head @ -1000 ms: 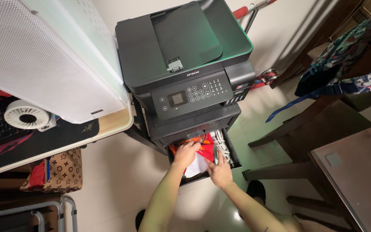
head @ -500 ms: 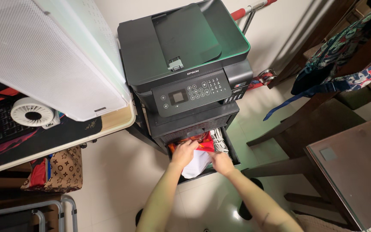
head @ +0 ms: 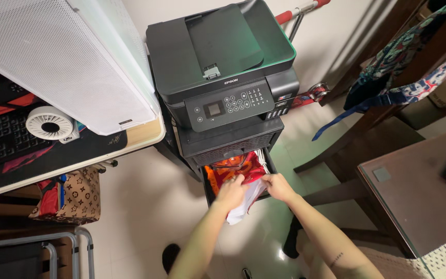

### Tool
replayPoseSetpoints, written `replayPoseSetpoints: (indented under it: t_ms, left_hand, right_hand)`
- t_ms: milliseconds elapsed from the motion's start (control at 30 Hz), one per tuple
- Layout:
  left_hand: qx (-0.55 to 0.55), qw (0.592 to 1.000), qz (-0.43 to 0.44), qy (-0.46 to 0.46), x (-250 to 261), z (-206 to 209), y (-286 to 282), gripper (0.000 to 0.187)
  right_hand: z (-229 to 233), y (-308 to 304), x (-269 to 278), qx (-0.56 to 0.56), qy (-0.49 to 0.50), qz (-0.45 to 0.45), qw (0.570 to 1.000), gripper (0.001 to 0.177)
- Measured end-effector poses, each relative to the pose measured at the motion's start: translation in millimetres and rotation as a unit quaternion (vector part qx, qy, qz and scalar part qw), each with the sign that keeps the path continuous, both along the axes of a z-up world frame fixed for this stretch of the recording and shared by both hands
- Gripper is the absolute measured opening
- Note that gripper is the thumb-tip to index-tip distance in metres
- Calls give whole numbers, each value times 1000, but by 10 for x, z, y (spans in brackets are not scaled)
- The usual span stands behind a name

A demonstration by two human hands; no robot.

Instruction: The person removes a cover from a printer, retrieves a ream of paper from a drawer, and loads several sheets into the printer's input tray. They adjust the paper guides and press buttons on the printer control panel to prepare the device for use.

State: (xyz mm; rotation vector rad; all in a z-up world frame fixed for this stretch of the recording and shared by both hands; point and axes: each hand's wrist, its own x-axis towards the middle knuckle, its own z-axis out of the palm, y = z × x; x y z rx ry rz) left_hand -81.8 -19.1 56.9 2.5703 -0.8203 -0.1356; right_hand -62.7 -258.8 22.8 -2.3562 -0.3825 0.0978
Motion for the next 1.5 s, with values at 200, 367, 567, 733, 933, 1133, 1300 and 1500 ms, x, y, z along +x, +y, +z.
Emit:
replayPoseSetpoints:
  t_ms: [200,367,567,733,933,1133,1300,1500]
  left_hand:
    - [121,987,56,90,-297,177,-280,78]
    - [238,967,86,14,-508,-79,-412,55]
    - [126,983,117,-68,-457,-484,-99,24]
    - [4,979,197,-52,-197,-111,239,26]
    - [10,989,120,-89,89,932,267,24]
    - [2,991,70,-118,127,1952,99,27]
    - [26,987,-29,-155,-53,2836,-252,20]
    - [113,952,-122,-258,-331,4080,-872,11]
  right_hand:
    - [-141,-81,-82,-20,25,14,999,18]
    - [10,-13,-77,-48,0,28,998,29]
    - [479,201,-10,-33,-29,88,995,37]
    - [959,345,66,17,-5,94,995,54]
    - [1385,299,145,171,1,61,983,40]
    - [1523,-207,-96,461,136,12,877,43]
    - [1404,-294,-677,656,278,-207,670,56]
    - [1674,-254,-872,694,396,-116,590,57]
